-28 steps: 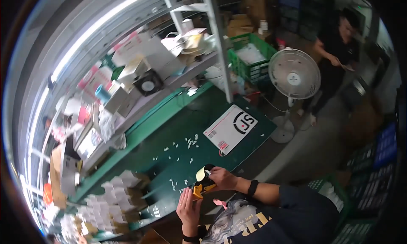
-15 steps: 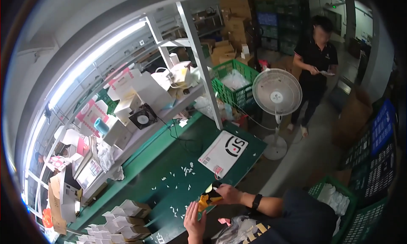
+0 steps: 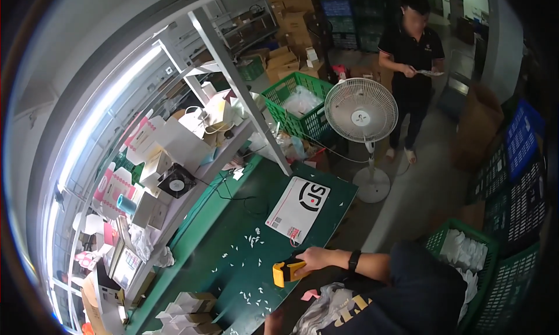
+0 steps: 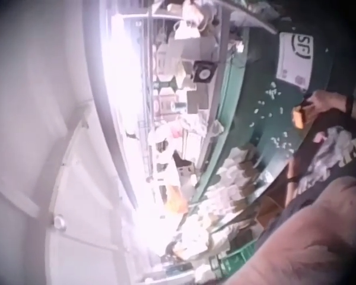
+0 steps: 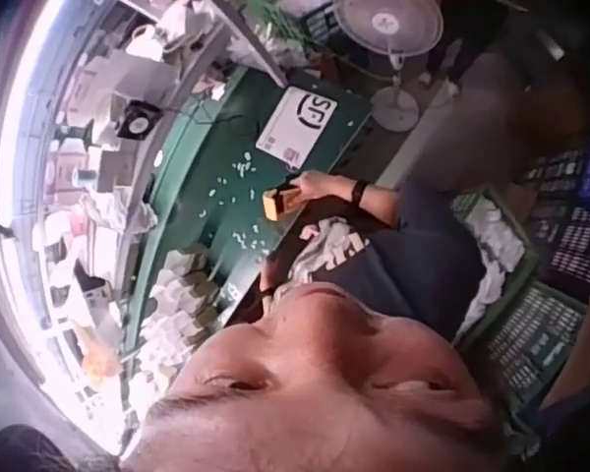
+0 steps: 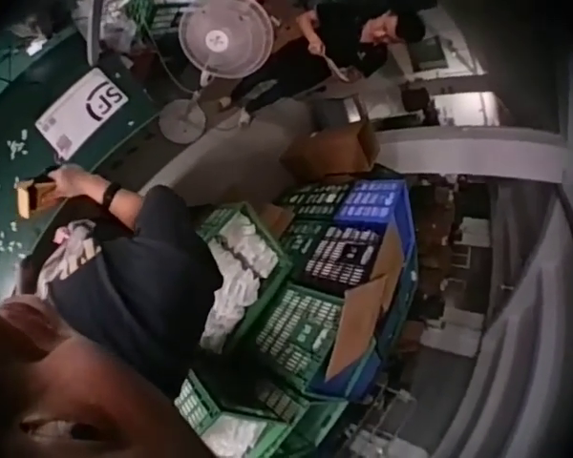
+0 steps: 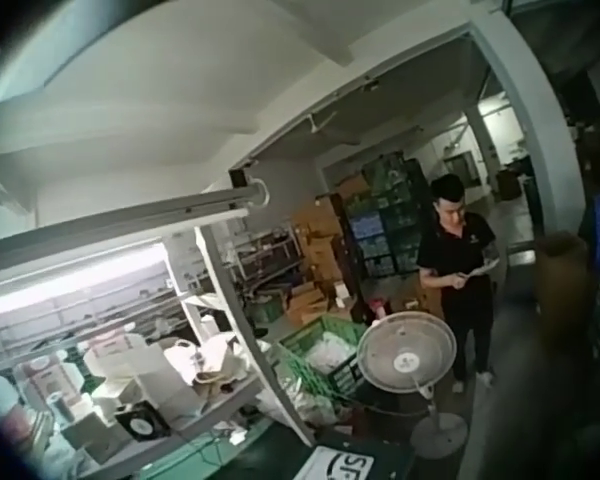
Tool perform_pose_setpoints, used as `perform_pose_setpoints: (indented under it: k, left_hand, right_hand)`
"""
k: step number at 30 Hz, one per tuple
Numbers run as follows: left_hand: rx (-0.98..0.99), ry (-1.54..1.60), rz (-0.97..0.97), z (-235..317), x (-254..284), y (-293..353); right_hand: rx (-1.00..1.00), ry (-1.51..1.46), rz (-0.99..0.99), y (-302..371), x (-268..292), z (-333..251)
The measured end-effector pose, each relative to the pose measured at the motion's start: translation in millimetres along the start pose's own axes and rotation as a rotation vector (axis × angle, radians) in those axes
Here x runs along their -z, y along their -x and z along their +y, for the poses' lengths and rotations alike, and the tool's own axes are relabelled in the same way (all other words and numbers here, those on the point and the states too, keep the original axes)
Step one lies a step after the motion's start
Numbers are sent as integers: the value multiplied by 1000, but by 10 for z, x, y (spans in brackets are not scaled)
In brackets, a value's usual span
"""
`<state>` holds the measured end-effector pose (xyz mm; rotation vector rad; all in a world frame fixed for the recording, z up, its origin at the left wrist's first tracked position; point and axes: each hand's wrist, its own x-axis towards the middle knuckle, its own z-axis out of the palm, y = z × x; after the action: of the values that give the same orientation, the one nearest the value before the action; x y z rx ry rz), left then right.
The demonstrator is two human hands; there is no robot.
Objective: The person seals a cardboard box using a tape dispenser, then picks up a white bag and places a white box into it before folding the bag.
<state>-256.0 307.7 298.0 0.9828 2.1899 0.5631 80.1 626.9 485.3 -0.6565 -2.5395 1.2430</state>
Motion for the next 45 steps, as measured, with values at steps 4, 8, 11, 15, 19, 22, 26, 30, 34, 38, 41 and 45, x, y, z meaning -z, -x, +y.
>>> perform_pose_setpoints:
  k: [4,8,11,15,19,22,26,30,34,38,41,45]
  left_hand:
    - [28,-1,-92,192,-184,-463]
    - [97,-22,-241,156,-378,-484]
    - [125,-1,-316,412,-610,-672]
    - [175,31,-389,557,-802,-846]
    - [230,69,-451,636,-939,-934]
    - [288,88,-515,530,-1019,-876]
    - [361,123,-606,402,-1251,-750]
    - [376,165,-652,489,-1326,-975]
    - [454,226,-676,193,-1236,-744]
    - [661,591,-419,-741,-959,452]
    - [808,1151,35,-1136,-1772,1734]
    - [692,757,169,-839,-1726,2257]
  right_hand:
    - [15,97,-98,-135,245,196]
    - [11,41,-150,-162,176,203]
    - [2,19,-164,-207,187,231]
    - [-2,-35,-165,-182,185,195]
    - [-2,-76,-178,-217,203,256]
    - [-12,-83,-222,-287,6,210]
    - [76,-135,-301,-445,-63,85]
    - [148,-54,-333,-577,-197,-115]
    - [209,-127,-502,-627,-482,-356]
    - [131,-62,-686,-623,-974,-529]
    - [35,-81,-707,-475,-1078,-484]
    - [66,150,-799,-513,-1473,-717]
